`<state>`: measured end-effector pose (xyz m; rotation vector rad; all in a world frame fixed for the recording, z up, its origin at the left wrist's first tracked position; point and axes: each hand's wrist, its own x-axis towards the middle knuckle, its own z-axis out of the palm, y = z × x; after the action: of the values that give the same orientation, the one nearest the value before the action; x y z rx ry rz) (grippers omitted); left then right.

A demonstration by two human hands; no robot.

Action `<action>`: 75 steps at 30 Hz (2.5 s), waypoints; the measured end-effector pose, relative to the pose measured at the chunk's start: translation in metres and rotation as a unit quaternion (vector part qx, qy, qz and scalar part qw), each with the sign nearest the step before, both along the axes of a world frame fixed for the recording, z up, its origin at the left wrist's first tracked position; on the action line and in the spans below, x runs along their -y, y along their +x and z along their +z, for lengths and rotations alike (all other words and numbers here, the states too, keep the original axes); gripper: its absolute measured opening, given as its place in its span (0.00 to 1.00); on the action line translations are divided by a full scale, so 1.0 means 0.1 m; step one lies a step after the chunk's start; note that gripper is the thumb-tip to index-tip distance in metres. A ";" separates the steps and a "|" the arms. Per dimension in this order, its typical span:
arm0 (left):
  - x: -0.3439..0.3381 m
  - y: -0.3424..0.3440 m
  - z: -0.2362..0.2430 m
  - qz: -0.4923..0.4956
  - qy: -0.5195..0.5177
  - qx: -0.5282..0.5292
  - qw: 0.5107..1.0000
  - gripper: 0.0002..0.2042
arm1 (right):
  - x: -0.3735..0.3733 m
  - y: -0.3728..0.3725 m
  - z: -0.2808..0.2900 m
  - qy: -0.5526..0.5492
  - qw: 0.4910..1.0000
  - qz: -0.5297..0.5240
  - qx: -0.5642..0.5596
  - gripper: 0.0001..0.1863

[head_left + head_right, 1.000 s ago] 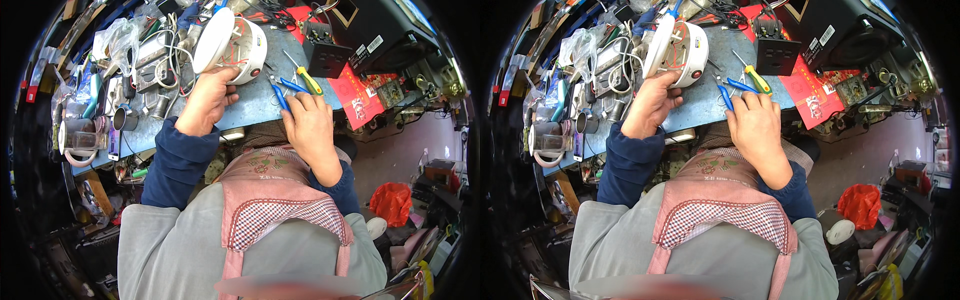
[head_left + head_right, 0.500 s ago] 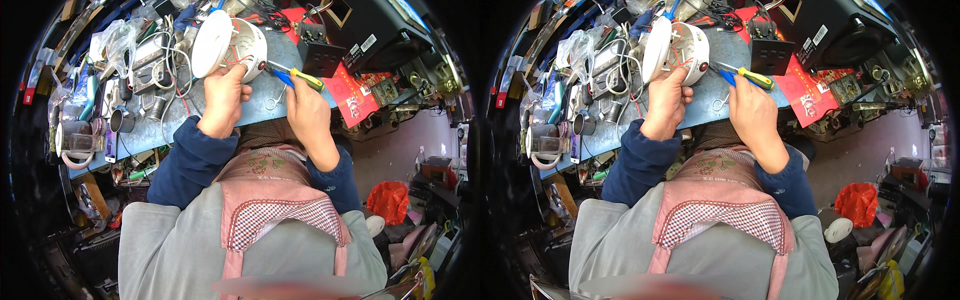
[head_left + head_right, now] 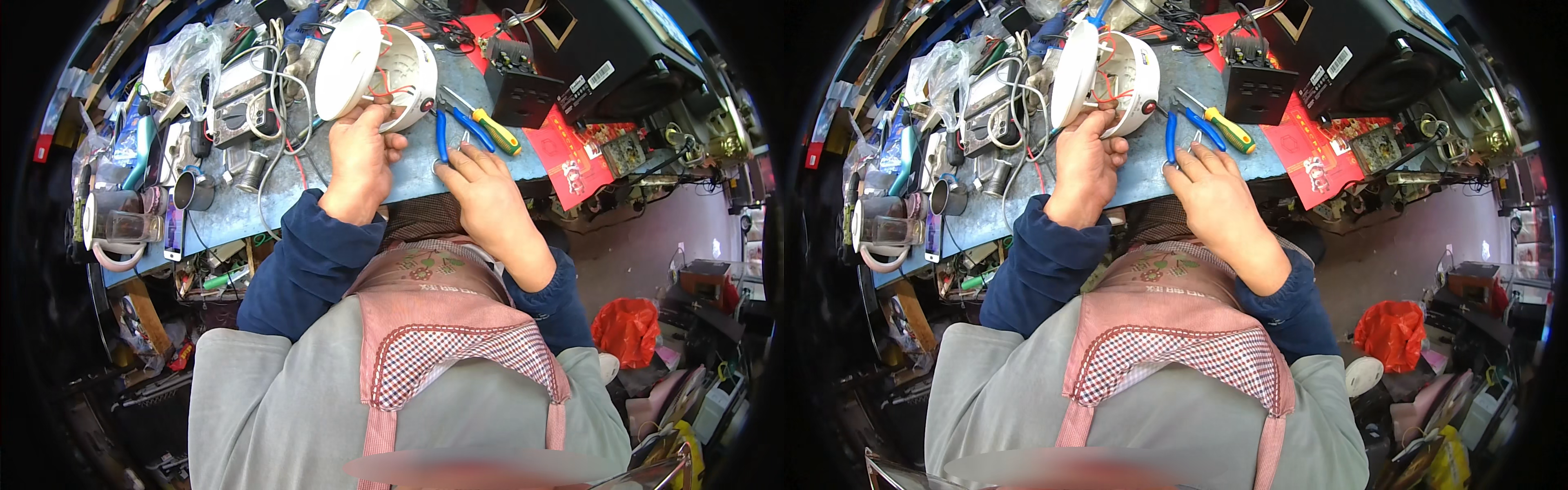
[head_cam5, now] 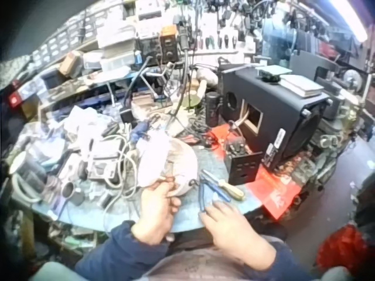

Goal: The person disassembles a white circular electronic device using a screwdriver, manipulates internal wires with pliers, and reassembles the casing. The person then uses a soldering iron on the device's interior components before closing the unit.

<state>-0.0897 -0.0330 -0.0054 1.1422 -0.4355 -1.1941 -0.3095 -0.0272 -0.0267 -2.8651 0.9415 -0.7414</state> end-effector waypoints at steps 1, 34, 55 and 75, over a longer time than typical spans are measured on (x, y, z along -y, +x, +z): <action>0.00 0.00 0.01 -0.002 -0.001 -0.006 1.000 0.11 | -0.01 -0.03 0.05 0.003 1.000 0.012 -0.023 0.20; 0.16 -0.25 -0.26 0.017 -0.089 0.099 0.991 0.10 | 0.47 0.34 0.59 0.374 0.721 0.170 0.557 0.26; 0.11 -0.28 -0.31 0.009 -0.108 0.126 0.986 0.10 | 0.69 0.50 0.50 0.381 0.789 0.120 0.467 0.29; 0.08 -0.30 -0.27 0.017 -0.091 0.133 0.987 0.09 | 0.69 0.49 0.35 0.337 0.783 0.114 0.511 0.18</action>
<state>-0.1200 -0.0413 -0.0322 1.1489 -0.7103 -0.9534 -0.2606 -0.0960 0.0080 -1.5149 0.4911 -1.3359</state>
